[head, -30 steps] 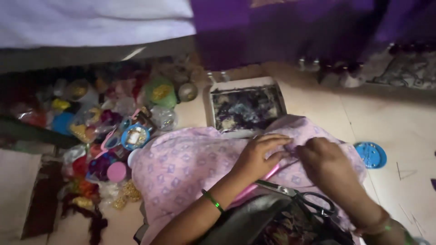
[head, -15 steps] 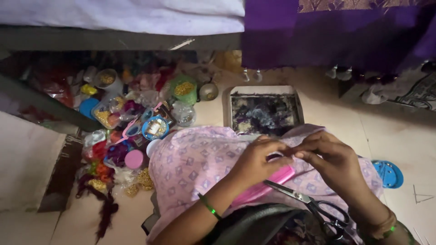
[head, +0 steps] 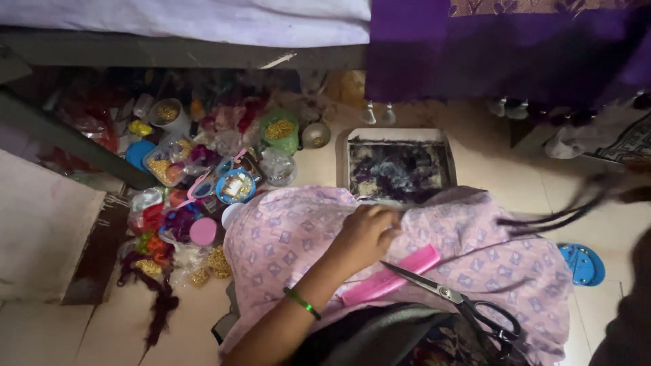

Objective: Sewing and trimming decorative purple tassels onto the edge of a purple and gold fabric.

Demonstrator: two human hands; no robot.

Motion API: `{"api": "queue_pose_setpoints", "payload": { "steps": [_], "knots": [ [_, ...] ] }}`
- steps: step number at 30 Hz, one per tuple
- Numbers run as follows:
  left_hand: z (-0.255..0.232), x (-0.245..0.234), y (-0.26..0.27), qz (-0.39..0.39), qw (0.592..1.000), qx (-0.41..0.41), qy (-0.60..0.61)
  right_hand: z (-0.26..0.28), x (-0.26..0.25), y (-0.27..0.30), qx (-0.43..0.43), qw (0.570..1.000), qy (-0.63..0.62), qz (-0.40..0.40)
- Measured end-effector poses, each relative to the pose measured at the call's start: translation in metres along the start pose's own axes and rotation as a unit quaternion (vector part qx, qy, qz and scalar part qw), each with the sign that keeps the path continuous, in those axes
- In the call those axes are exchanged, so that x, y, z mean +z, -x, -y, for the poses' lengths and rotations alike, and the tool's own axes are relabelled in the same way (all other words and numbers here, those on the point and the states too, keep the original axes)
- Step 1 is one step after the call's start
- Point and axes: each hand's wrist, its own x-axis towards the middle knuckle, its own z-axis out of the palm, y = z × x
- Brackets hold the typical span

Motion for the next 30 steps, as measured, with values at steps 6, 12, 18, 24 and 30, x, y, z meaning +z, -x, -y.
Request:
{"api": "queue_pose_setpoints", "payload": {
  "steps": [6,12,18,24,30],
  "knots": [
    [-0.047,-0.018,-0.001,-0.224,0.932,0.179,0.220,0.013,0.064,0.013,0.011,0.986,0.128,0.103],
    [-0.043,-0.022,0.007,-0.134,0.908,0.113,0.382,-0.016,0.084,0.037,0.064,0.993,-0.046,0.090],
    [0.005,-0.015,0.005,-0.226,0.875,-0.036,0.428,-0.108,0.123,0.109,-0.014,0.924,0.084,0.374],
    [0.014,-0.046,0.007,-0.306,0.863,-0.005,0.401,-0.085,0.148,0.110,-0.197,0.863,0.213,0.413],
    [0.035,-0.071,0.023,-0.355,0.870,-0.044,0.340,-0.074,0.147,0.089,-0.090,0.834,0.258,0.479]
  ]
}}
